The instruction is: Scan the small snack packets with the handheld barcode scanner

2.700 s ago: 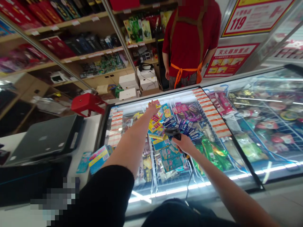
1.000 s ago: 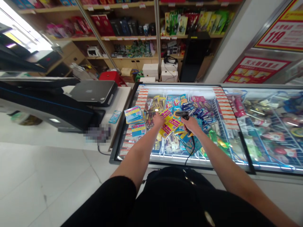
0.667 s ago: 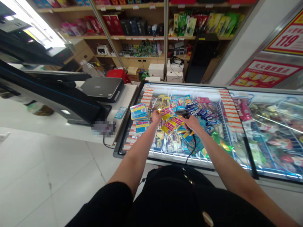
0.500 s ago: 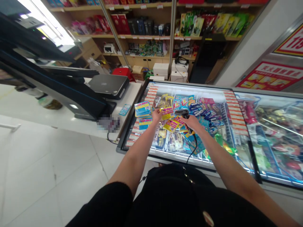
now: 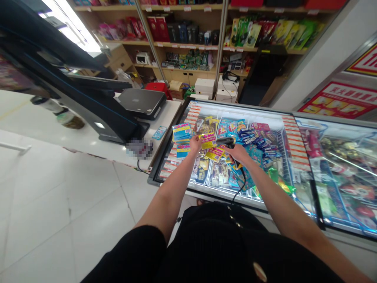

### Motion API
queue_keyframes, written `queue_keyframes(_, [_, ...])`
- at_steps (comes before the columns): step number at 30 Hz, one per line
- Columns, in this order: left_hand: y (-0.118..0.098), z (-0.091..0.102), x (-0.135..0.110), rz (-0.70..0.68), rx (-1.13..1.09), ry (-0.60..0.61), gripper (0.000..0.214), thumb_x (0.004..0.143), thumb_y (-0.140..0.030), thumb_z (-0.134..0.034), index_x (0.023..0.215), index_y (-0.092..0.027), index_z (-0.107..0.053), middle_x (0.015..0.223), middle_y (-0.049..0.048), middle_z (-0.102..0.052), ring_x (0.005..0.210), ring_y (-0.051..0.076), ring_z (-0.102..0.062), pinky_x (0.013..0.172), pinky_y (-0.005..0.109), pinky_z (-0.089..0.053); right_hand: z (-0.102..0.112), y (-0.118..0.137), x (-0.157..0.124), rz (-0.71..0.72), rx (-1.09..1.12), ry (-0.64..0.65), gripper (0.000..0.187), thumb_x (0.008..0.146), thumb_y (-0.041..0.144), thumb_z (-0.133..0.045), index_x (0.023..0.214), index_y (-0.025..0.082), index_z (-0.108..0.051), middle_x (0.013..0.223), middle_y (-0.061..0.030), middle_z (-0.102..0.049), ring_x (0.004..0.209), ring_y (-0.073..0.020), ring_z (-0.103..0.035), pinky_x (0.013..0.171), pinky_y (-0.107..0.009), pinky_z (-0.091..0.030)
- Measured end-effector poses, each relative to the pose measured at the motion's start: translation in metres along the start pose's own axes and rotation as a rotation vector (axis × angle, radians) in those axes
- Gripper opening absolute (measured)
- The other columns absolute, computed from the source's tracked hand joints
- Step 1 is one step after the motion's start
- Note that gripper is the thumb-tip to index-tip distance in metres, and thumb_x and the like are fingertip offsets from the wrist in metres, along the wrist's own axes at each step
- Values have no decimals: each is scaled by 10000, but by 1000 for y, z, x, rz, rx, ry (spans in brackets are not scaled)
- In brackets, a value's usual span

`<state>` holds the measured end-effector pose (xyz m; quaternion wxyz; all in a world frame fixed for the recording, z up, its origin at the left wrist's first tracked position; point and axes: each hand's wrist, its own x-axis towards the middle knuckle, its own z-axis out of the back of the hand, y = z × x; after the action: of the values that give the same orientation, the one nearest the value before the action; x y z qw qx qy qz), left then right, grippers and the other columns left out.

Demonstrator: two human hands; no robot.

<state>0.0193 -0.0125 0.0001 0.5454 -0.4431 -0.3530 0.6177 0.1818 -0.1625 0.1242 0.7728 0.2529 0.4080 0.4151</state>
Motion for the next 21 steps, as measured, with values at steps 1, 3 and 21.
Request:
queue_keyframes(1, [0,0,0,-2,-6,-2,346,767,-278,-594,1081,-139,-627,939,76,-676,805,152,-630,693,247,-480,0,1,-2,-1,-8,-1,438,792,512,-599,548,160,-506,470,-46,-565,357,-141,-534,383,-216,-400])
queue_keyframes(3, [0,2,-1,-6,-18,-8,349,750,-277,-614,1069,-136,-639,922,82,-678,801,162,-628,700,259,-479,2,5,-6,-3,-44,2,444,800,506,-589,533,160,-508,457,-52,-561,361,-148,-539,390,-220,-401])
queue_keyframes(21, [23,62,-23,180,-63,-60,285,642,-272,-726,875,-121,-664,752,70,-678,741,184,-650,634,242,-481,-29,29,-5,-8,-137,44,350,797,390,-577,539,159,-527,468,-60,-579,392,-142,-552,426,-215,-407])
